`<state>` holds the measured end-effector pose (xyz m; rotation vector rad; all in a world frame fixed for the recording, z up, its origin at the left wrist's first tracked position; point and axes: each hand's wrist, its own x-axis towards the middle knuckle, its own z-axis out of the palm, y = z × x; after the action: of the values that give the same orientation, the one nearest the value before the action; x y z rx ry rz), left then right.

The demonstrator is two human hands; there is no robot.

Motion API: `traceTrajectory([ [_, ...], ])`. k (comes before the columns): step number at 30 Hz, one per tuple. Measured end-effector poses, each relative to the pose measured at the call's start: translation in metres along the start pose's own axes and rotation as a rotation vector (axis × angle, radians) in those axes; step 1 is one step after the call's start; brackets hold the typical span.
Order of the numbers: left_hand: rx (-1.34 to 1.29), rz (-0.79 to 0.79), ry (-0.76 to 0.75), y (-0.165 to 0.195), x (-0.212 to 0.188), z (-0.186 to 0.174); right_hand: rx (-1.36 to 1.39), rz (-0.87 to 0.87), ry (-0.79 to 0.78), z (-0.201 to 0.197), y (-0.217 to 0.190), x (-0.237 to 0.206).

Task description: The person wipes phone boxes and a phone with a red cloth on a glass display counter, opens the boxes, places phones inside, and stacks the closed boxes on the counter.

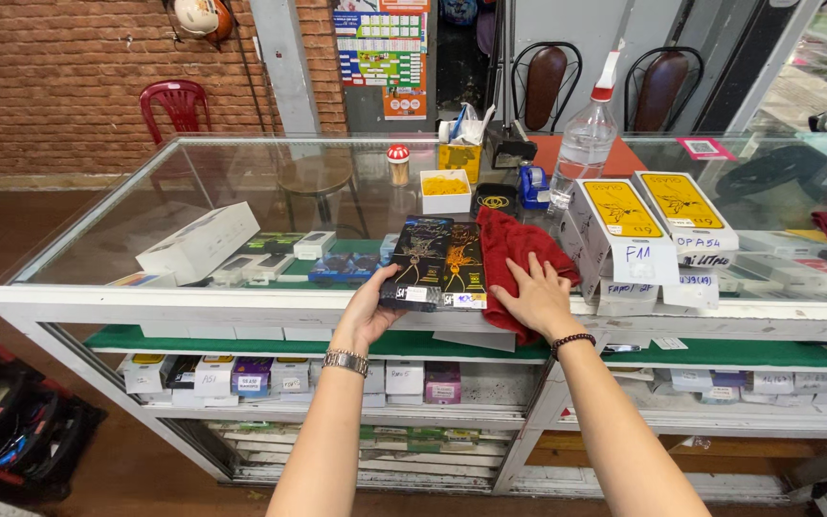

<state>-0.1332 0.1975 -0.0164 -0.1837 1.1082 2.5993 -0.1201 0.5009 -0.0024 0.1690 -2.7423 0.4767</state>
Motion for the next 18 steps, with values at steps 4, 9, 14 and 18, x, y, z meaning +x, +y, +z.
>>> traceTrajectory([
  [4,0.07,0.128,-0.028,-0.001,-0.012,-0.015,-0.06,-0.019,0.116,-0.007,-0.001,-0.007],
  [9,0.07,0.229,-0.002,-0.002,-0.025,-0.016,0.543,0.114,0.417,-0.053,-0.027,-0.021],
  [14,0.207,0.289,0.117,-0.055,-0.048,0.016,0.599,0.095,0.17,-0.068,-0.091,-0.068],
  [18,0.199,0.512,0.119,-0.112,-0.075,0.037,0.469,-0.292,0.199,-0.049,-0.127,-0.107],
])
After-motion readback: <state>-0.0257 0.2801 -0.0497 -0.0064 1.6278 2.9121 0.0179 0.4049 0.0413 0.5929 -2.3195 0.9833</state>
